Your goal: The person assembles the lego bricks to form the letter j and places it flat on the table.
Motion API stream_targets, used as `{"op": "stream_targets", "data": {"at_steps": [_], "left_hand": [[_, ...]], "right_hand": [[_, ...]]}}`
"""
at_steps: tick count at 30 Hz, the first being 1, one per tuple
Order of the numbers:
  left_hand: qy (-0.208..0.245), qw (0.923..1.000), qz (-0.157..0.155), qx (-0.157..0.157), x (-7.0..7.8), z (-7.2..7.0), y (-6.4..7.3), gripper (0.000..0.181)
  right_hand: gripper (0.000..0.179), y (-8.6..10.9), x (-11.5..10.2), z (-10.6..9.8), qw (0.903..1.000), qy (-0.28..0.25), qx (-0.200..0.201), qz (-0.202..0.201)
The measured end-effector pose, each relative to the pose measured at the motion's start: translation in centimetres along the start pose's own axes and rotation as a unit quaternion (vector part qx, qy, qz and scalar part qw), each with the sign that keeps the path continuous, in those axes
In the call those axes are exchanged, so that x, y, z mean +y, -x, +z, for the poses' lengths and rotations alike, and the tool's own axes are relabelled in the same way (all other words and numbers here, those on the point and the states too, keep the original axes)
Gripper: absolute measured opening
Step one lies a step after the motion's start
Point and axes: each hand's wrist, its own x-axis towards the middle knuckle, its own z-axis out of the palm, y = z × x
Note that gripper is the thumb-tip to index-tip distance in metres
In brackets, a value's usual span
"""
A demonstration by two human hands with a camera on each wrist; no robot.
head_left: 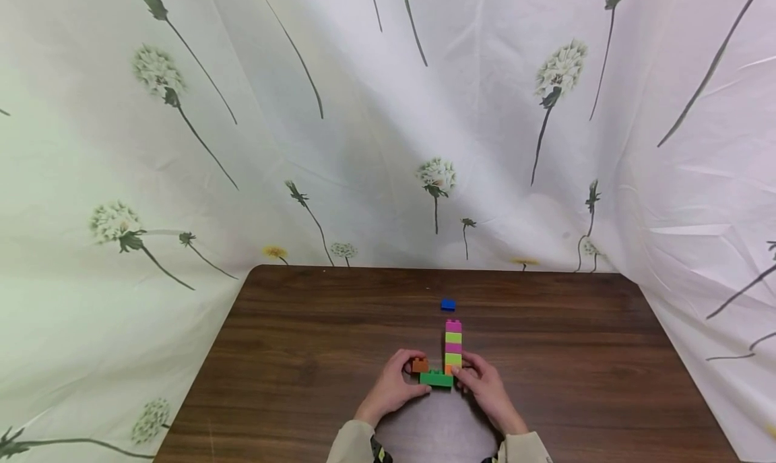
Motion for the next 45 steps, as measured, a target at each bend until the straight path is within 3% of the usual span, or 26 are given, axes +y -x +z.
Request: {"op": "stream_targets", "data": {"at_steps": [20,41,45], "left_hand": [[-0.007,0.9997,0.02,0.013,-0.2,0.1,0.2,0.048],[-0.007,0.9998,0.001,-0.018,-0.2,-0.6,-0.4,0.043],[-0.007,0.9998,0.004,-0.02,-0.1,-0.6,-0.3,0.042]], "right_hand": [[0.05,0.3,-0.1,0.4,0.9997,-0.01,0.018,-0.015],[0.042,0.6,-0.4,1.2,0.9985,0.013,0.05,-0.02],[0.036,1.2,-1.3,1.2,0.9981,0.013,0.056,-0.02]]}}
